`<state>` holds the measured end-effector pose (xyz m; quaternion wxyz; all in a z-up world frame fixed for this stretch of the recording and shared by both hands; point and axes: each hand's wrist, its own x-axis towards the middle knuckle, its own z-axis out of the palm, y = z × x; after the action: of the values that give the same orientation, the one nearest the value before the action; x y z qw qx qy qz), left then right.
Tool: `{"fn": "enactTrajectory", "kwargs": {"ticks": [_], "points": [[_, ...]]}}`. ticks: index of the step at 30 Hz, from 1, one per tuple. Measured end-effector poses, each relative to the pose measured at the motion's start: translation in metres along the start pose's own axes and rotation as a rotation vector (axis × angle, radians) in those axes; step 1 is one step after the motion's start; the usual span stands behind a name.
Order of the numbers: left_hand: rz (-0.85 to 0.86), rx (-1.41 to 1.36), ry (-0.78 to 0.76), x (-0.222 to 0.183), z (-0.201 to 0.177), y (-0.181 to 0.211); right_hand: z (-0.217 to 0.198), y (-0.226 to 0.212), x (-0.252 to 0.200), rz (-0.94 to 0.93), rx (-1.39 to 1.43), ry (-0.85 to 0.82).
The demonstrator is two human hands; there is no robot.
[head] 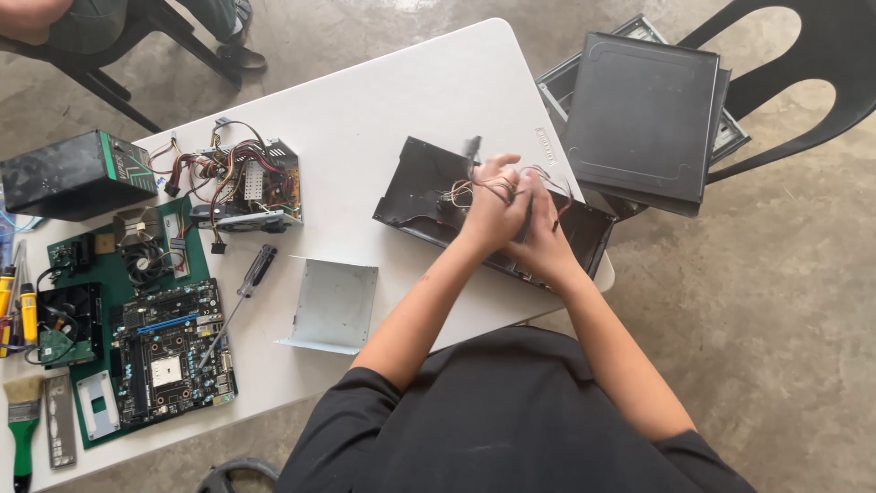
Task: Disassembling the front panel and internal wiring of a computer case using a screwdriver
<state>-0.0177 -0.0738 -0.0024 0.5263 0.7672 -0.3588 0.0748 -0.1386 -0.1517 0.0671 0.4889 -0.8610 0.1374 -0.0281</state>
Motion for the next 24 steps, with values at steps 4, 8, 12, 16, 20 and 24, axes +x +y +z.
{"fn": "enactTrajectory", "kwargs": {"ticks": [4, 8, 12, 16, 20, 24], "points": [[-0.074, 0.304, -0.154, 0.003, -0.023, 0.054, 0.019, 0.006, 0.038, -0.033, -0.102, 0.026], [-0.099, 0.373, -0.196, -0.017, -0.038, 0.036, 0.033, 0.069, 0.067, -0.184, 0.013, 0.088], [-0.079, 0.045, -0.044, -0.063, -0.033, 0.001, 0.033, 0.063, 0.075, -0.216, -0.012, -0.047], [0.030, -0.080, 0.282, -0.101, -0.005, -0.029, 0.039, 0.041, 0.066, -0.252, 0.091, -0.129], [-0.409, 0.090, 0.187, -0.130, 0.018, -0.091, 0.039, 0.073, 0.087, -0.229, 0.260, -0.035], [-0.472, 0.276, -0.122, -0.129, 0.032, -0.142, 0.026, 0.071, 0.092, -0.081, 0.599, -0.003]]}}
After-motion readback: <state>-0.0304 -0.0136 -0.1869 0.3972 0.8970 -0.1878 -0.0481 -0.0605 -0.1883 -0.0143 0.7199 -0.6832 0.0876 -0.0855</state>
